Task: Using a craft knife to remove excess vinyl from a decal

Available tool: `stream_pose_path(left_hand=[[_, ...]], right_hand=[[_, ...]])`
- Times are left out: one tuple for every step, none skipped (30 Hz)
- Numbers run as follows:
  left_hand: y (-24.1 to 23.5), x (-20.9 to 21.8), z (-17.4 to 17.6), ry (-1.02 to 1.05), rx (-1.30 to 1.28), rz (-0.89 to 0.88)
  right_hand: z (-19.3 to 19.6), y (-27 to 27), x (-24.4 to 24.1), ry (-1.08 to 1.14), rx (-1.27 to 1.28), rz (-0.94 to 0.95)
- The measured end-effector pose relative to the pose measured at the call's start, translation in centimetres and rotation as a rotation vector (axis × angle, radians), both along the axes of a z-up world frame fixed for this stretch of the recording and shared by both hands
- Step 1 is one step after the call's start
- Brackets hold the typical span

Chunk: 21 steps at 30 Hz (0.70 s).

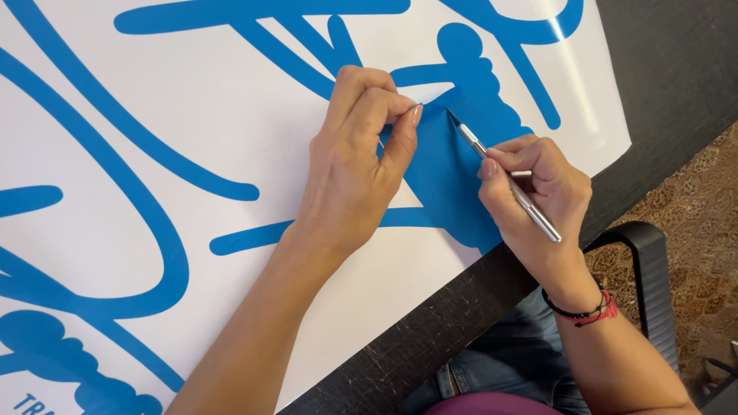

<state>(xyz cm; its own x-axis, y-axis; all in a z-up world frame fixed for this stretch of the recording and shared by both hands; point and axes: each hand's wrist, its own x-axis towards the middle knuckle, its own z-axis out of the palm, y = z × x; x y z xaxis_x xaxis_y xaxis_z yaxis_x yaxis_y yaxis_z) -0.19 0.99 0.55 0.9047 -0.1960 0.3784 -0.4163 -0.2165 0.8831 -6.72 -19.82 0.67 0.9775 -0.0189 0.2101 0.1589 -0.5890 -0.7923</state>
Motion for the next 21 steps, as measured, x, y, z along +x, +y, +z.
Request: stream_pose_path(left_hand=[[0.0,0.0,0.1,0.037,-0.017,-0.008],[0.0,0.0,0.0,0.038,-0.018,-0.009],[0.0,0.1,-0.1,0.033,-0.026,-0.003],[0.1,0.2,-0.2,0.029,-0.034,0.002],[0.0,0.2,-0.2,0.029,-0.035,0.005],[-0.1,0.2,-0.3,-0.010,-0.008,0.018],[-0.1,0.1,-0.3,-0.045,0.021,0.031],[-0.1,0.1,-0.3,-0.040,0.021,0.034],[-0.1,0.1,-0.3,-0.045,0.023,0.043],[-0.1,0.2,-0.4,-0.050,0.025,0.053],[-0.2,0.2,-0.4,-0.043,0.024,0.058],[-0.3,0.1,-0.5,-0.031,0.041,0.080],[-0.3,0.1,-0.6,-0.017,0.058,0.103],[-0.6,0.1,-0.7,-0.008,0.056,0.111],[-0.7,0.1,-0.9,0.010,0.055,0.143],[-0.9,0.1,-1.0,0.029,0.054,0.176],[-1.3,0.3,-1.2,0.038,0.053,0.188],[-1.7,0.6,-1.4,0.055,0.047,0.227],[-2.0,0.9,-1.6,0.071,0.042,0.265],[-2.2,0.9,-1.8,0.078,0.042,0.276],[-2.3,1.0,-1.9,0.099,0.032,0.283]], right_hand=[[0.0,-0.1,0.0,0.012,0.008,-0.004],[0.0,-0.1,-0.2,0.013,0.008,-0.005],[0.1,-0.1,-0.4,-0.018,0.029,-0.033],[0.1,-0.1,-0.5,-0.049,0.051,-0.062],[0.5,0.1,-0.5,-0.048,0.050,-0.060],[0.9,0.3,-0.5,-0.006,0.035,-0.057],[1.2,0.6,-0.7,0.040,0.021,-0.055],[1.3,0.6,-0.7,0.045,0.021,-0.052],[1.3,0.6,-0.6,0.009,-0.017,0.012],[1.2,0.7,-0.6,-0.026,-0.055,0.076],[1.2,0.6,-0.6,-0.020,-0.057,0.081],[1.1,0.6,-0.7,-0.044,-0.101,0.065],[1.0,0.5,-0.7,-0.067,-0.146,0.052],[0.9,0.4,-0.6,-0.059,-0.148,0.060],[0.8,0.4,-0.6,-0.109,-0.204,0.080],[0.7,0.4,-0.5,-0.160,-0.259,0.100],[0.5,0.4,-0.6,-0.153,-0.260,0.113],[0.3,0.3,-0.6,-0.169,-0.277,0.100],[0.1,0.3,-0.6,-0.188,-0.294,0.085],[-0.1,0.2,-0.8,-0.183,-0.294,0.097],[-0.2,0.1,-1.0,-0.176,-0.284,0.086]])
